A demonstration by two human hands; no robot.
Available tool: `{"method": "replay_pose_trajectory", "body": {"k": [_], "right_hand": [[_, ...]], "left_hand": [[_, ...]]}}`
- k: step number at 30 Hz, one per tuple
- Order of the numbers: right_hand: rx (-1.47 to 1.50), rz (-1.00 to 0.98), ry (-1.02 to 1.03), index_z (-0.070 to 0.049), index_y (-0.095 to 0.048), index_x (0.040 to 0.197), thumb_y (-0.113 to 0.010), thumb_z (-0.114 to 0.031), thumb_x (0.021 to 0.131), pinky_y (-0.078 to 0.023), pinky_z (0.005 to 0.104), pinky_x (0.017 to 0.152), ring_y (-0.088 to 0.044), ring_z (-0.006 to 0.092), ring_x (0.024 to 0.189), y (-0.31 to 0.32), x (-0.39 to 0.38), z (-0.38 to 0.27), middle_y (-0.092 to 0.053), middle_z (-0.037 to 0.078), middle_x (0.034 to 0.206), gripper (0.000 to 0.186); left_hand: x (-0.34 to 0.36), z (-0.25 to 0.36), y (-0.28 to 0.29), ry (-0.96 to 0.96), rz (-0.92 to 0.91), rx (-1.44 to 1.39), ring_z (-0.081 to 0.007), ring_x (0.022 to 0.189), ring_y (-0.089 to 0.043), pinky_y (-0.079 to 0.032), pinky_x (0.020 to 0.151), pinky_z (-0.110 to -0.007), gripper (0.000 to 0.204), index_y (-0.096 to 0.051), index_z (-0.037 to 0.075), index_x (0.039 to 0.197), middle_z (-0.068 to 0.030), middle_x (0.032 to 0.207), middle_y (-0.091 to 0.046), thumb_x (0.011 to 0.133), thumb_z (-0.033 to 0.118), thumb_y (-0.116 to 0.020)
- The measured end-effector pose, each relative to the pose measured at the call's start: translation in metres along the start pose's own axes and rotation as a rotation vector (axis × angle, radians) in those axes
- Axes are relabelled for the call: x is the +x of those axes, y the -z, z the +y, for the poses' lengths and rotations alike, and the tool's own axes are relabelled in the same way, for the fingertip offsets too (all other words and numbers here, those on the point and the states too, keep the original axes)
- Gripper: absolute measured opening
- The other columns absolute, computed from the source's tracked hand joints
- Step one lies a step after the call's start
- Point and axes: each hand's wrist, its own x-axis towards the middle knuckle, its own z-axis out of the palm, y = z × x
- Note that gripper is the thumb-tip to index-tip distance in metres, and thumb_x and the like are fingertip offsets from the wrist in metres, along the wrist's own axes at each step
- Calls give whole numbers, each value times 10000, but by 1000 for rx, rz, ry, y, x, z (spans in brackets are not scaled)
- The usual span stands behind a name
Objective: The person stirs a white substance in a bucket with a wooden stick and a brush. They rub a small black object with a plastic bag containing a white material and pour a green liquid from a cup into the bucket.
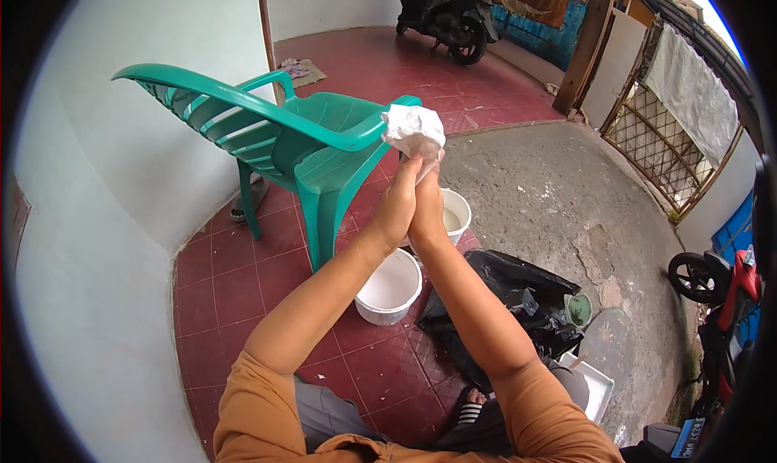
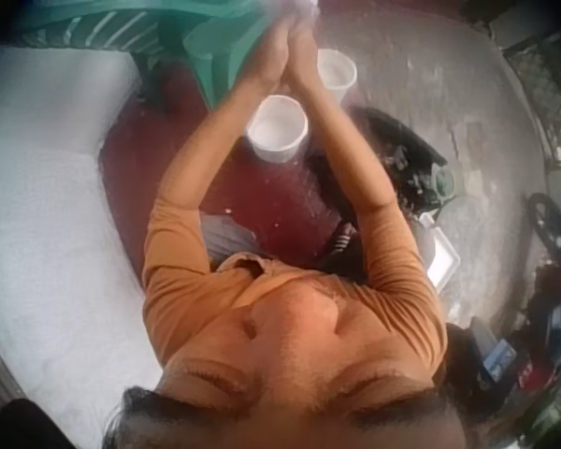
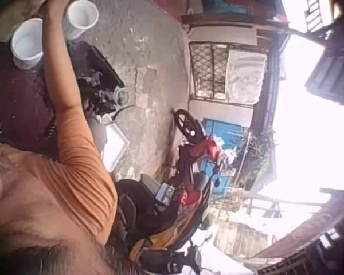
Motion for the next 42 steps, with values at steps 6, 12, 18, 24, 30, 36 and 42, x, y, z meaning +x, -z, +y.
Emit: {"method": "replay_pose_trajectory", "body": {"k": [6, 12, 18, 24, 30, 36, 42], "right_hand": [[41, 28, 78, -34, -292, 1572, -164, -665, 1039, -317, 367, 1162, -457, 305, 1373, 2, 5, 4, -468, 219, 1485, 836], [138, -92, 63, 14, -270, 1569, -155, -694, 1024, -309, 376, 1177, -445, 306, 1397, 42, -17, 20, -453, 230, 1504, 900], [588, 242, -359, 47, -563, 1201, -343, -644, 1029, -479, 351, 976, -619, 246, 1124, 33, -24, 81, -631, 193, 1208, 745], [858, 445, -492, -75, -565, 837, -450, -530, 1024, -551, 373, 668, -668, 236, 738, 33, -19, 54, -646, 119, 781, 506], [246, 553, -158, -74, -517, 764, -390, -397, 1085, -430, 296, 632, -498, 138, 649, 18, -21, 70, -550, 50, 758, 472], [302, 553, -135, -58, -474, 784, -340, -382, 1107, -404, 324, 621, -441, 125, 633, 18, -19, 35, -495, 21, 711, 477], [97, 530, 22, -32, -482, 781, -328, -370, 1112, -420, 328, 637, -469, 131, 657, 11, -24, 33, -502, 41, 698, 497]], "left_hand": [[7, 4, 6, 87, -57, 193, -222, 1279, -488, -369, 1090, -371, 595, -393, -24, 1460, -141, 1390, -517, 1040, 366, -552], [13, 2, 5, 54, -3, 9, -173, 1208, -541, -425, 1055, -345, 464, -494, -1, 1351, -125, 1318, -579, 1067, 365, -519], [17, 3, 13, 45, 34, 141, -151, 799, -625, -534, 735, -294, 437, -546, 22, 1161, -87, 954, -637, 1075, 442, -465], [8, -14, 22, -52, 130, 409, -53, 722, -501, -450, 630, -216, 413, -540, 20, 1187, 3, 862, -531, 1070, 415, -502], [3, -32, 18, -126, 124, 556, -53, 706, -497, -441, 617, -242, 306, -535, 15, 1186, 9, 851, -554, 1077, 300, -507], [2, -49, 22, -209, 149, 635, -309, 1076, -633, -483, 924, -418, 353, -523, -41, 1261, -196, 1147, -649, 1070, 254, -490], [2, -40, 20, -112, 219, 531, -194, 929, -627, -502, 813, -351, 337, -524, -30, 1244, -144, 1072, -653, 1074, 259, -483]]}}
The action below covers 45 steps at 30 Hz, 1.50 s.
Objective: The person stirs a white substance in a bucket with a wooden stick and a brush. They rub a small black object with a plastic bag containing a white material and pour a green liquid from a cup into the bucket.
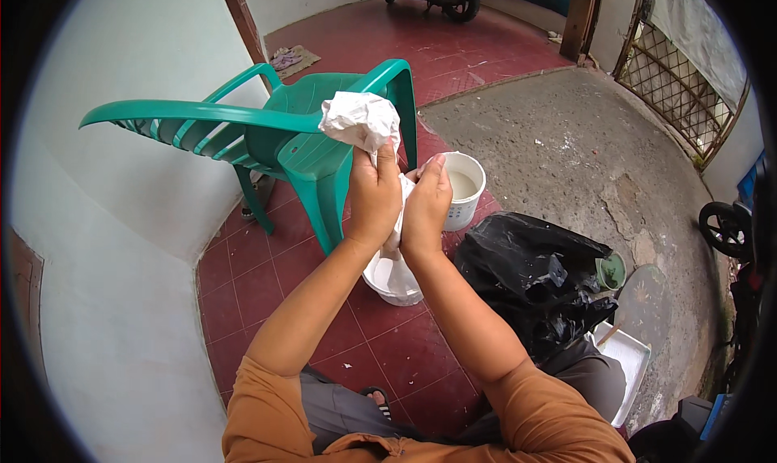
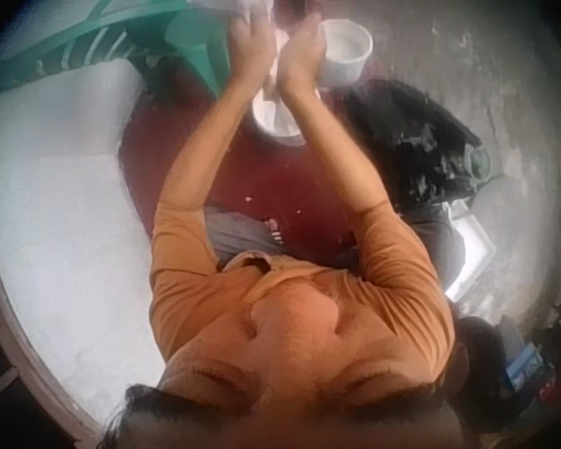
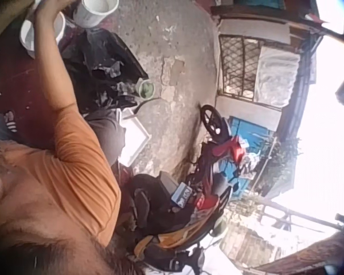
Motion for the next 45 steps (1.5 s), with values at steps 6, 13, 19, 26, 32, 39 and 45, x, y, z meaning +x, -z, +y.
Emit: {"method": "replay_pose_trajectory", "body": {"k": [6, 13, 19, 26, 32, 39, 45], "right_hand": [[-34, 55, 39, -20, -505, 875, -314, -355, 1114, -440, 346, 668, -497, 150, 687, -6, -8, 13, -528, 74, 752, 454], [97, -16, -79, 3, -500, 902, -337, -347, 1108, -438, 396, 717, -506, 201, 748, 3, 18, 12, -534, 103, 788, 438], [-14, -25, 115, -3, -496, 961, -422, -316, 1094, -448, 348, 739, -494, 156, 769, -14, -43, 7, -532, 87, 823, 348], [555, -420, -595, -76, -580, 1248, -328, -577, 1068, -489, 312, 840, -617, 155, 977, 5, -10, 37, -643, 39, 1143, 589], [471, -421, -529, -70, -583, 1265, -537, -329, 1032, -500, 327, 821, -631, 141, 992, 11, -42, 60, -647, 24, 1152, 352], [278, -255, -488, -41, -650, 1069, -557, -367, 1023, -497, 310, 554, -644, 145, 722, 19, -17, 68, -659, 47, 846, 343], [375, -315, -542, -22, -492, 1288, -297, -712, 1005, -543, 443, 869, -648, 257, 1000, 34, -39, 56, -597, 141, 1116, 772]], "left_hand": [[-1, 0, -2, -12, 21, -140, -140, 820, -591, -501, 724, -316, 334, -527, -24, 1230, -87, 999, -637, 1080, 270, -479], [-4, 12, -15, -38, 62, -178, -84, 738, -534, -466, 658, -266, 303, -525, 10, 1181, -26, 875, -579, 1087, 292, -466], [-1, 19, 11, 84, 57, -275, -65, 715, -452, -399, 619, -237, 367, -515, 43, 1172, -5, 828, -481, 1091, 394, -442], [6, 14, 7, 18, -41, -375, -73, 658, -417, -349, 570, -245, 354, -458, 100, 936, -2, 769, -455, 1088, 419, -439], [17, 27, 19, -44, -177, -248, -121, 652, -544, -454, 606, -271, 429, -447, 86, 831, -14, 711, -477, 1093, 425, -414], [22, 15, 22, -72, -188, -165, -152, 678, -633, -519, 625, -306, 415, -481, 65, 898, -31, 733, -522, 1100, 417, -391], [27, 22, 33, -93, -113, -136, -169, 709, -650, -545, 653, -331, 385, -479, 53, 985, -41, 792, -527, 1095, 415, -409]]}}
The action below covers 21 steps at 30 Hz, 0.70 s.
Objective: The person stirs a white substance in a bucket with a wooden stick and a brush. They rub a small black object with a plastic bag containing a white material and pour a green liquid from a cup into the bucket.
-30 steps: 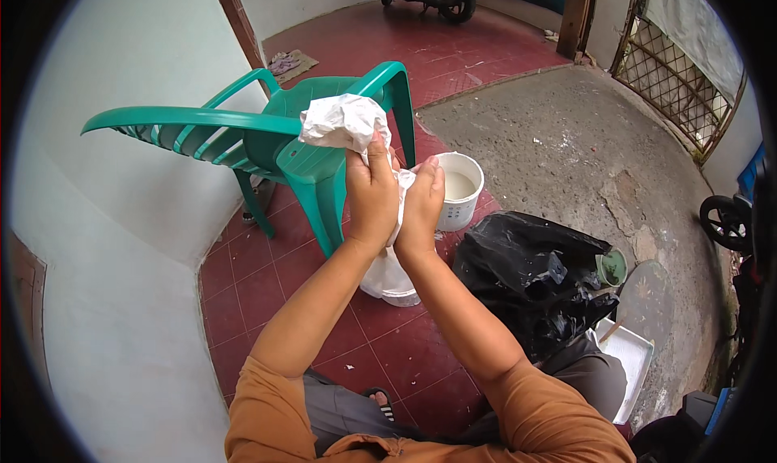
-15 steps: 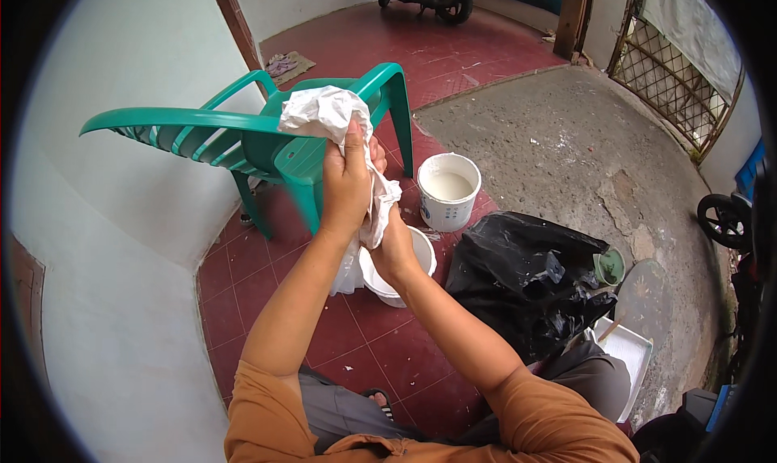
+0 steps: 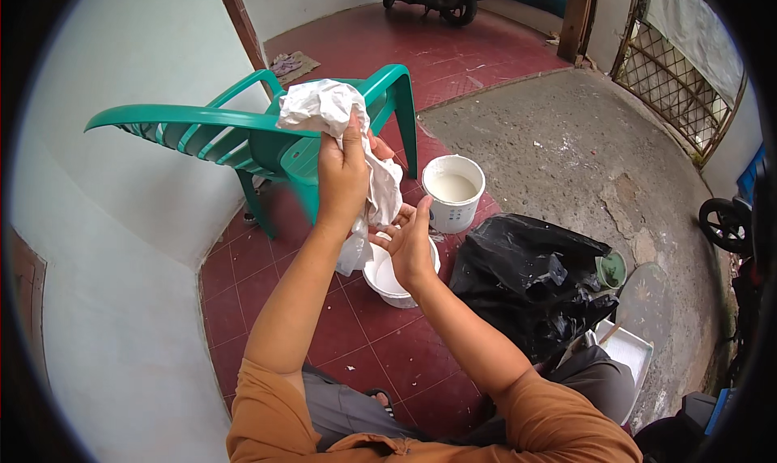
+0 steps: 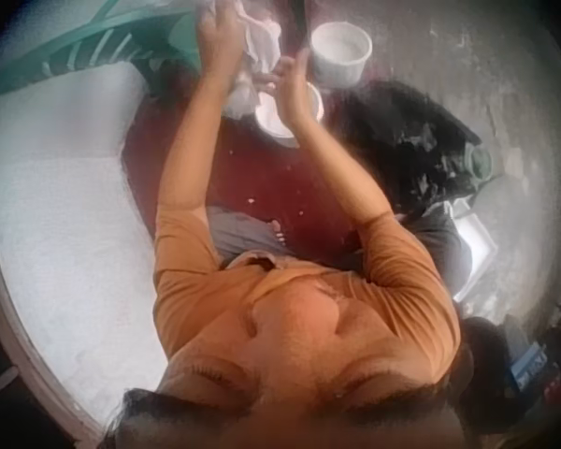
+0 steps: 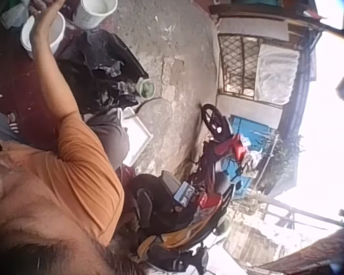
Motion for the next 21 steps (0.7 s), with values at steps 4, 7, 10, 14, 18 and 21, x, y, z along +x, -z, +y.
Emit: {"method": "replay_pose_trajectory", "body": {"k": [4, 7, 10, 14, 18, 21], "right_hand": [[-188, -194, 114, 53, -422, 1365, -549, -495, 1026, -514, 314, 901, -647, 181, 1019, -3, -18, 14, -590, 99, 1090, 657], [-407, -246, 121, 62, -475, 1338, -659, -348, 1001, -480, 246, 820, -617, 107, 947, -3, -9, 5, -633, 57, 1016, 562], [-353, -130, 102, 47, -564, 1273, -708, -258, 973, -432, 224, 711, -549, 55, 806, -10, -5, 2, -649, 14, 926, 452], [-364, -80, 173, -41, -682, 1026, -705, -224, 966, -418, 233, 665, -514, 53, 718, -11, -14, -8, -625, -21, 833, 194], [-360, -114, 265, -48, -690, 1093, -669, -301, 994, -457, 266, 788, -577, 77, 874, 10, -11, -13, -670, 1, 966, 273], [-201, -200, 248, -42, -567, 1300, -578, -382, 1038, -460, 314, 912, -564, 101, 1081, 15, -9, -15, -627, 46, 1214, 429]], "left_hand": [[11, 9, 8, 11, 113, -23, -155, 710, -650, -602, 753, -376, 392, -469, 33, 995, -31, 798, -515, 1091, 409, -422], [9, 8, 5, 46, 106, -111, -144, 707, -645, -619, 801, -390, 389, -468, 38, 986, -23, 800, -516, 1090, 411, -422], [7, 5, -1, 45, 80, -189, -153, 713, -655, -622, 759, -372, 386, -470, 48, 988, -24, 797, -520, 1087, 418, -428], [1, 7, -8, 91, 59, -54, -179, 693, -676, -611, 666, -354, 401, -475, 55, 992, -36, 779, -532, 1076, 446, -444], [3, 15, -15, 131, 28, -126, -176, 604, -656, -597, 587, -342, 418, -478, 50, 971, -56, 765, -562, 1074, 453, -445], [4, 17, -19, 122, 5, -130, -180, 563, -654, -575, 546, -326, 435, -486, 42, 961, -84, 694, -596, 1079, 456, -424]]}}
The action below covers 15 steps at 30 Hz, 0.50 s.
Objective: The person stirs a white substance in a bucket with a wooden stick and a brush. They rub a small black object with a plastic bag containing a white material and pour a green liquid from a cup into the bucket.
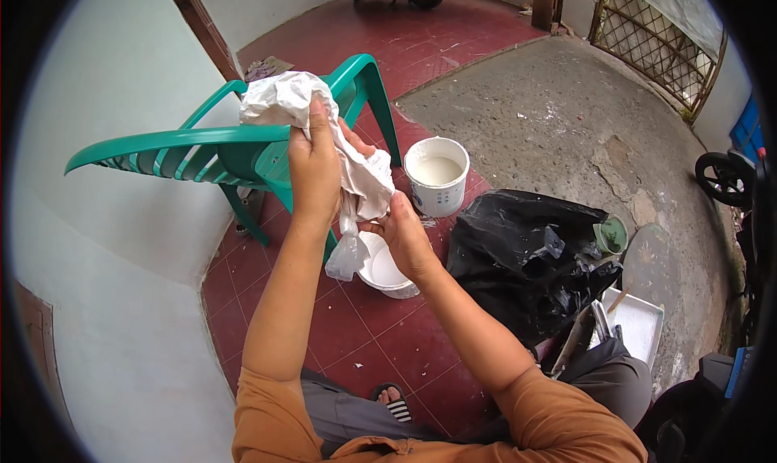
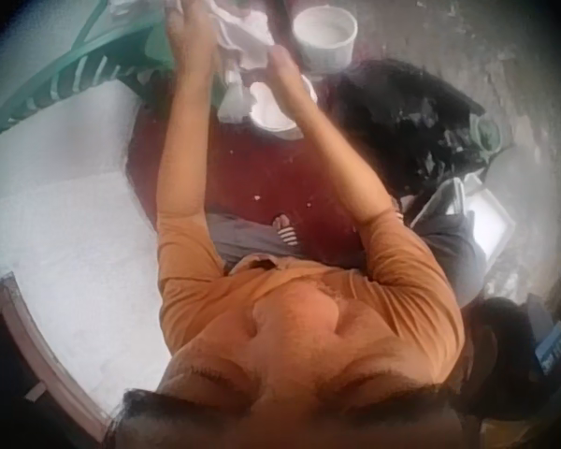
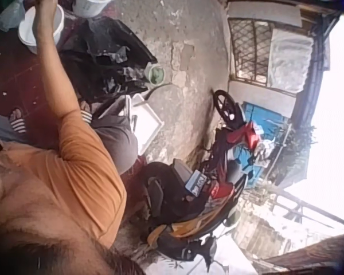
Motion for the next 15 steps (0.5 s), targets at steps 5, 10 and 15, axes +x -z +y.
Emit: {"method": "replay_pose_trajectory", "body": {"k": [5, 10, 15], "right_hand": [[-9, 149, 108, -17, -489, 1363, -571, -200, 1050, -469, 266, 905, -568, 85, 1072, -7, 7, 8, -609, 55, 1262, 372], [-281, 243, 105, 18, -649, 1157, -541, -156, 1058, -452, 203, 728, -541, 25, 818, -3, 1, 14, -656, -7, 972, 228], [-279, 215, -19, -1, -558, 1296, -493, -348, 1075, -443, 276, 774, -557, 100, 897, 3, 12, 17, -605, 58, 1017, 417]], "left_hand": [[-8, -9, -6, -22, -1, -22, -167, 551, -637, -577, 527, -330, 458, -494, 45, 883, -60, 672, -558, 1070, 461, -452], [-13, -20, 7, 36, -37, -7, -163, 565, -645, -549, 523, -307, 427, -529, 31, 941, -67, 688, -596, 1075, 431, -459], [-19, -22, 9, 30, -1, -60, -137, 597, -650, -523, 555, -276, 385, -547, 13, 1087, -52, 755, -617, 1082, 389, -466]]}}
